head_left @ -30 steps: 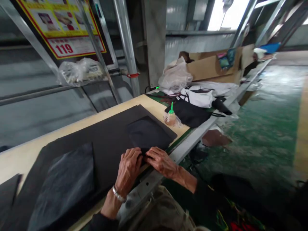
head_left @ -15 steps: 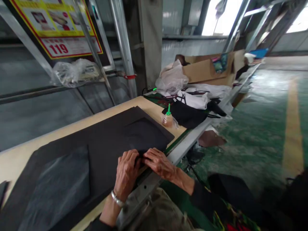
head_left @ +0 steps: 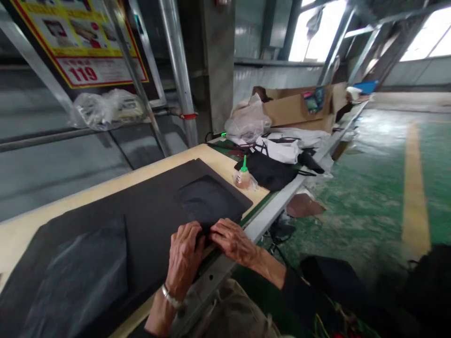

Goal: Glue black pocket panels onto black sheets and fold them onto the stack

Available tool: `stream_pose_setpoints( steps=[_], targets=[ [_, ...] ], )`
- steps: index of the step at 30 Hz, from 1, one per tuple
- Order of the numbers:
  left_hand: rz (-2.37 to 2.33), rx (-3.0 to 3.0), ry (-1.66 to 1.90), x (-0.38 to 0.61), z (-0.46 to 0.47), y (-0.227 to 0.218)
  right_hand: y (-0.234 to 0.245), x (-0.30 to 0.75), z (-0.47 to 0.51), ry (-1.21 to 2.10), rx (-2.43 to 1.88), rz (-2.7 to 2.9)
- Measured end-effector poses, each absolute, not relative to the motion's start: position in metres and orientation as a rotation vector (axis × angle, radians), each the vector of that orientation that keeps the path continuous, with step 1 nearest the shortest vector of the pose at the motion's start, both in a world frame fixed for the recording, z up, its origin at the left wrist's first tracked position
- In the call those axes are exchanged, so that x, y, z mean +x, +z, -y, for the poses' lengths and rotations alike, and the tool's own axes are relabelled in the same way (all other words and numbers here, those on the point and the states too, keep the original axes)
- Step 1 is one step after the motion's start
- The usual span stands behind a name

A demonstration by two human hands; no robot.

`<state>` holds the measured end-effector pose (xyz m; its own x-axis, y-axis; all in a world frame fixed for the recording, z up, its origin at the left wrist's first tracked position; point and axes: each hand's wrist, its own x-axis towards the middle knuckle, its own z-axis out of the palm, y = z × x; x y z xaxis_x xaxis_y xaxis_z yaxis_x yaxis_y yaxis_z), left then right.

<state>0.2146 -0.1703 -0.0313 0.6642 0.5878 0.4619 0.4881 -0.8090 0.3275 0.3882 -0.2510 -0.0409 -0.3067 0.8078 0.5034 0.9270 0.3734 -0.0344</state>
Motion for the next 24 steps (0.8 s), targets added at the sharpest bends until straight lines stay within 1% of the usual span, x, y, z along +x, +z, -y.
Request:
stream_pose_setpoints(
  steps=[4, 7, 10, 12, 16, 19, 24],
  targets=[
    [-0.863, 2.678, 0.841, 0.214, 0.17, -0.032, -0.045, 0.379, 0.25, -0.383, -1.486, 2.229],
    [-0.852, 2.654, 0.858, 0.213, 0.17, -0.033, -0.036, 0.379, 0.247, -0.416, -1.505, 2.046],
    [-0.833, 2.638, 0.892, 0.213, 0.17, -0.034, -0.019, 0.397, 0.242, -0.441, -1.636, 1.807],
    [-0.831, 2.631, 0.903, 0.213, 0.17, -0.034, -0.013, 0.418, 0.239, -0.429, -1.719, 1.786],
    [-0.81, 2.605, 0.905, 0.212, 0.169, -0.034, -0.027, 0.451, 0.242, -0.388, -1.768, 1.911],
    [-0.795, 2.583, 0.9, 0.212, 0.17, -0.031, -0.04, 0.456, 0.251, -0.375, -1.803, 1.959],
    [-0.807, 2.567, 0.893, 0.212, 0.171, -0.028, -0.039, 0.45, 0.256, -0.398, -1.831, 1.956]
  ],
)
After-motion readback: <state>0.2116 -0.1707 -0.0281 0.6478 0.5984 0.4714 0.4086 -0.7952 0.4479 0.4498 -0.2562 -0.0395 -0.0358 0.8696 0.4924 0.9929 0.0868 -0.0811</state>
